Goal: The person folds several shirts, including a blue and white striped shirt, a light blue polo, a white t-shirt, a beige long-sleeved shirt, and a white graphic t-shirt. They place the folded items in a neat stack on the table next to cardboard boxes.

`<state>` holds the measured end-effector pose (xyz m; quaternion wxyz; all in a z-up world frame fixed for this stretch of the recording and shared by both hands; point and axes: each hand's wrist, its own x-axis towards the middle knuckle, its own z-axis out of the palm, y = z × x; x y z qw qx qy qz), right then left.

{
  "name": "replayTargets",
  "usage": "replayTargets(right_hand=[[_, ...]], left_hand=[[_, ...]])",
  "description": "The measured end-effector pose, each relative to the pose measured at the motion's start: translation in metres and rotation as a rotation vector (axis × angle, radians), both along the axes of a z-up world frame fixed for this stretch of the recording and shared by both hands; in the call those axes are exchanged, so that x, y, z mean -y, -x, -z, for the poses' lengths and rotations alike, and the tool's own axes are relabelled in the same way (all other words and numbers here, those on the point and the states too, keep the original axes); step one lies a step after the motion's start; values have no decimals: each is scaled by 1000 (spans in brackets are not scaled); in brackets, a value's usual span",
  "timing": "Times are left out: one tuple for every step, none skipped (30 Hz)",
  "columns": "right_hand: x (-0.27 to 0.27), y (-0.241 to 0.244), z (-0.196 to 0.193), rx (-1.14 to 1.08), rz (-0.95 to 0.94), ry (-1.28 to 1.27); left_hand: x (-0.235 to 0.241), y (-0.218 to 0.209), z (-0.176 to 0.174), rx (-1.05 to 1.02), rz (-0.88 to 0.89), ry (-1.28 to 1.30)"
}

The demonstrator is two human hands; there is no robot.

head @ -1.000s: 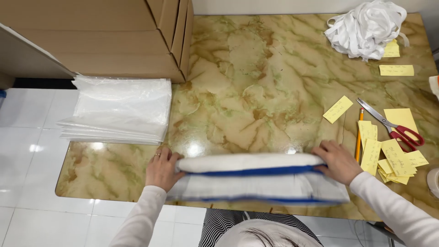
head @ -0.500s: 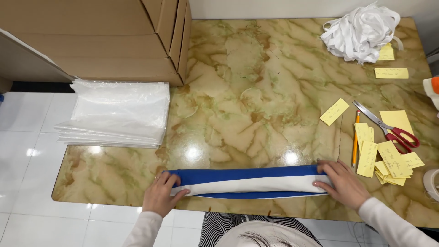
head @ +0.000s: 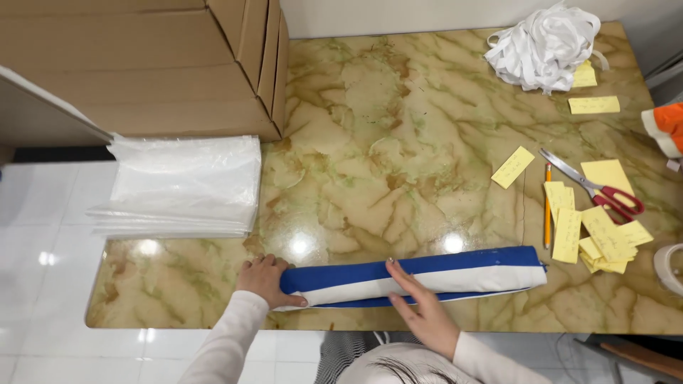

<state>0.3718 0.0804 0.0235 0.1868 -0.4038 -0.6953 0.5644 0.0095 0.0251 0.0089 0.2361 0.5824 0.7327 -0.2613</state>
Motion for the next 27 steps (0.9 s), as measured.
replayTargets(right_hand=[[3, 5, 20, -10, 17, 2], [9, 6, 39, -69, 202, 238], [15, 8, 59, -134, 387, 474], [18, 10, 43, -141, 417, 475], [20, 12, 28, -126, 496, 542], [22, 12, 13, -109, 572, 609], [25, 14, 10, -114, 598, 610], [28, 17, 8, -158, 665, 600], [31, 19, 6, -201, 732, 588], [30, 22, 10, -208, 753, 591], [29, 25, 14, -363, 839, 731], [27, 24, 18, -520, 919, 864], [33, 22, 30, -526, 939, 863], [31, 20, 42, -661, 898, 904], [30, 18, 54, -797, 850, 940], [31, 11, 83, -801, 867, 936], [33, 4, 113, -845, 847, 963], [33, -1, 142, -891, 824, 988], [30, -6, 153, -899, 838, 983], [26, -13, 165, -954, 930, 1150], [21, -20, 177, -1009, 1017, 1319], [20, -25, 169, -1016, 1028, 1311], [19, -29, 161, -952, 1070, 1252], [19, -32, 153, -886, 1107, 1196], [25, -39, 146, -891, 1116, 1191], [30, -41, 140, -791, 1160, 1112], [35, -42, 132, -691, 1199, 1032]], left_hand=[[-4, 4, -4, -10, 17, 2], [-9, 5, -5, 30, 31, 61], [-14, 6, -7, 68, 45, 122], [-22, 4, -29, 66, 75, 126], [-29, 1, -52, 148, -40, 234], [-37, -3, -73, 230, -158, 341], [-44, -8, -95, 227, -132, 346], [-50, -14, -117, 395, -230, 375], [-56, -19, -139, 562, -330, 404], [-65, -26, -149, 554, -310, 414], [-74, -34, -159, 636, -264, 389], [-84, -45, -168, 722, -220, 365], [-94, -70, -161, 720, -202, 376], [-108, -96, -154, 1039, -147, 266], [-122, -122, -147, 1357, -87, 153], [-128, -168, -138, 1359, -76, 167], [-132, -213, -129, 1315, -205, 293], [-137, -257, -121, 1259, -332, 415], [-139, -278, -86, 1256, -320, 427], [-140, -300, -51, 1138, -130, 276], [-140, -324, -16, 1015, 55, 124], [-134, -326, -2, 1018, 68, 130], [-128, -329, 11, 1097, 127, -50], [-121, -331, 25, 1171, 182, -232], [-114, -322, 14, 1174, 190, -226], [-109, -309, 2, 1201, 278, -329], [-104, -296, -10, 1225, 365, -432]])
